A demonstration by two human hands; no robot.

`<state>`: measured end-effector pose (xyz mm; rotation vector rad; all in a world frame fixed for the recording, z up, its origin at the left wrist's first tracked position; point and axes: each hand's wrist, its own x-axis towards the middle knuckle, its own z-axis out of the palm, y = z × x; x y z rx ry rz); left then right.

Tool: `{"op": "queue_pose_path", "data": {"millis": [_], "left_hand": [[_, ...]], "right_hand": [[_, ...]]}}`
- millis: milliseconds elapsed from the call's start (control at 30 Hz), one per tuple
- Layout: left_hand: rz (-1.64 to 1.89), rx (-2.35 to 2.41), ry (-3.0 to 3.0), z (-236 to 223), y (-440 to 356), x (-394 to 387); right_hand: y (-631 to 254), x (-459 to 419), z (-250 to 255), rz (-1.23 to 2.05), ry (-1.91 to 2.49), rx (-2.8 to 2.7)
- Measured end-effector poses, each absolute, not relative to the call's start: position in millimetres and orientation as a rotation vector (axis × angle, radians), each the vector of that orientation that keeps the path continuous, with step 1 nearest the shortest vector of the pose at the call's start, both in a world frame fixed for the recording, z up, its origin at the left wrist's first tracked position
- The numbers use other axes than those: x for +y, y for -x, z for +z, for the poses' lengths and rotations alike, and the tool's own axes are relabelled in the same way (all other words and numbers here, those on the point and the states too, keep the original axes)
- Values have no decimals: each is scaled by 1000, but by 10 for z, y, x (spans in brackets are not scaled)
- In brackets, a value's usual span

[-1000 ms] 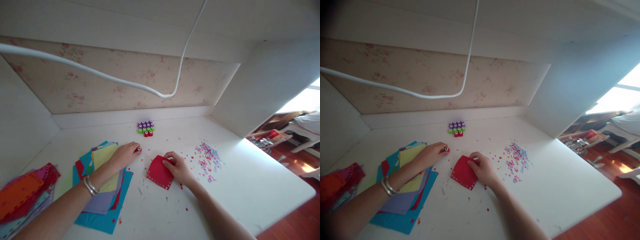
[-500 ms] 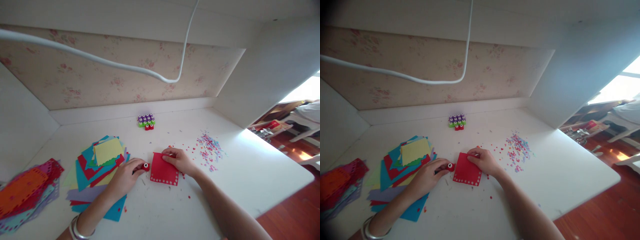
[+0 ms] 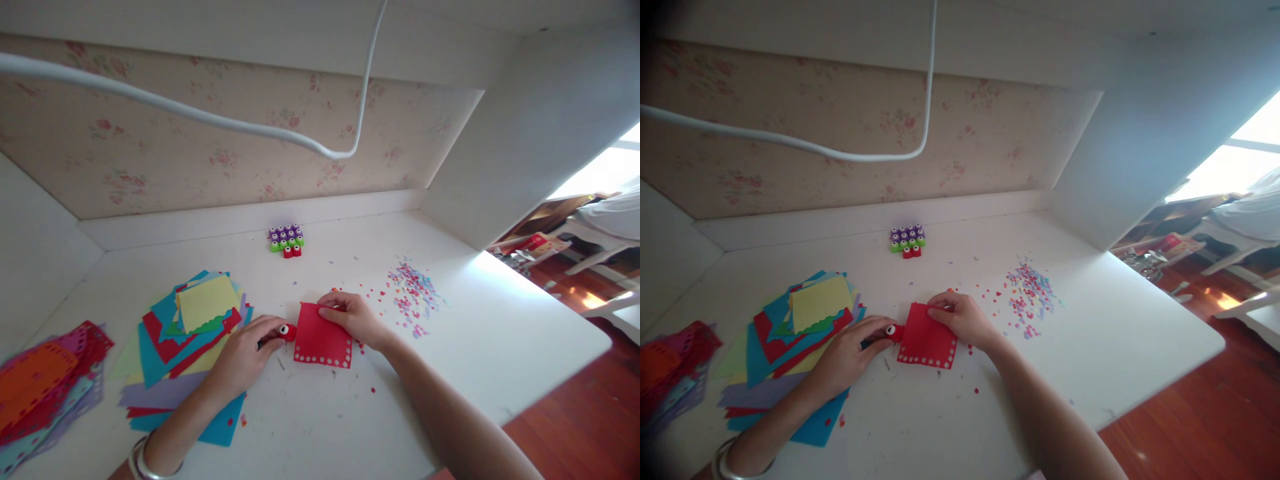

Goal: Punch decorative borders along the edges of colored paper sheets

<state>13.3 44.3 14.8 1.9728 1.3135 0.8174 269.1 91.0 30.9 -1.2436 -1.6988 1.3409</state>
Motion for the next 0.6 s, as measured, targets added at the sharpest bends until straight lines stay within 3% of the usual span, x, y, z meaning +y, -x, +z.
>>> {"op": "queue_pose_path", "data": {"millis": [600], "left_hand": [[840, 1257, -2077, 119, -128, 422]], "right_hand": [[-2666, 903, 288, 1240, 1276, -1772]]}}
